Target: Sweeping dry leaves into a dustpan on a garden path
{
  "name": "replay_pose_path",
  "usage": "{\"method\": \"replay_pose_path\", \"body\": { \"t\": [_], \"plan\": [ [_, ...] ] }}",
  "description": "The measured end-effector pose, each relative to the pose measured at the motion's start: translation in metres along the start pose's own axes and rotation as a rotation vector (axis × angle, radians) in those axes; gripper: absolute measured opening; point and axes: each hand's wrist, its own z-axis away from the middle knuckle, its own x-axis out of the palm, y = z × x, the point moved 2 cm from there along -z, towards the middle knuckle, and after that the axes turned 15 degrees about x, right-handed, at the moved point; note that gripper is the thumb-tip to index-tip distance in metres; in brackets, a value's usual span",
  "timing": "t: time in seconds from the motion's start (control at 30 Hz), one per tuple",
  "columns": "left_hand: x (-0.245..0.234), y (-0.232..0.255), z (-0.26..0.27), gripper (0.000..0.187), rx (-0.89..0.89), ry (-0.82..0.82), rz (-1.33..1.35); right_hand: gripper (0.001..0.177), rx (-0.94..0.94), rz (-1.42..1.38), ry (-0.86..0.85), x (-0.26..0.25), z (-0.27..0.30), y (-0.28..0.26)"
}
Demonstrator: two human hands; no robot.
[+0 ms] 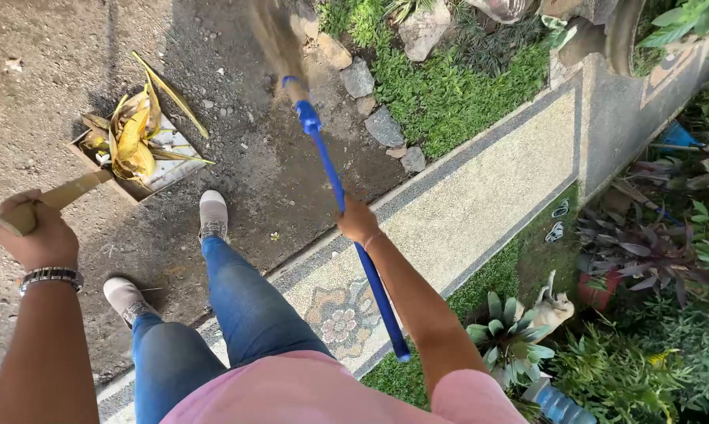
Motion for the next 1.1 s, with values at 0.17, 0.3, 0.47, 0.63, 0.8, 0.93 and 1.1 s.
{"method": "replay_pose_path", "body": {
  "t": [0.17,0.3,0.47,0.63,0.8,0.93,1.1],
  "plan": [
    [-0.006,0.012,0.003,0.018,-0.013,-0.004,-0.081,0.038,-0.025,-0.041,-0.256,-0.020,0.094,0.033],
    [0.002,0.005,0.002,0.018,-0.045,0.040,-0.129,0.043,-0.005,-0.024,-0.240,-0.011,0.093,0.019],
    [0.011,0.025,-0.002,0.016,-0.185,-0.089,-0.153,0.031,-0.156,-0.008,-0.114,0.037,0.047,0.001],
    [0.012,0.058,-0.003,0.015,-0.394,-0.161,-0.144,0.049,-0.153,0.022,-0.335,0.016,0.140,-0.004],
    [0.009,0.066,0.003,0.018,-0.420,-0.125,-0.094,0.052,-0.171,0.079,-0.429,-0.015,0.191,-0.003],
    [0.010,0.058,0.009,0.016,-0.478,-0.120,-0.124,0.059,-0.103,0.057,-0.277,-0.018,0.141,-0.006],
    [0.013,0.066,0.007,0.015,-0.270,-0.188,-0.127,0.042,-0.108,-0.062,-0.184,0.012,0.066,-0.025]
  ]
}}
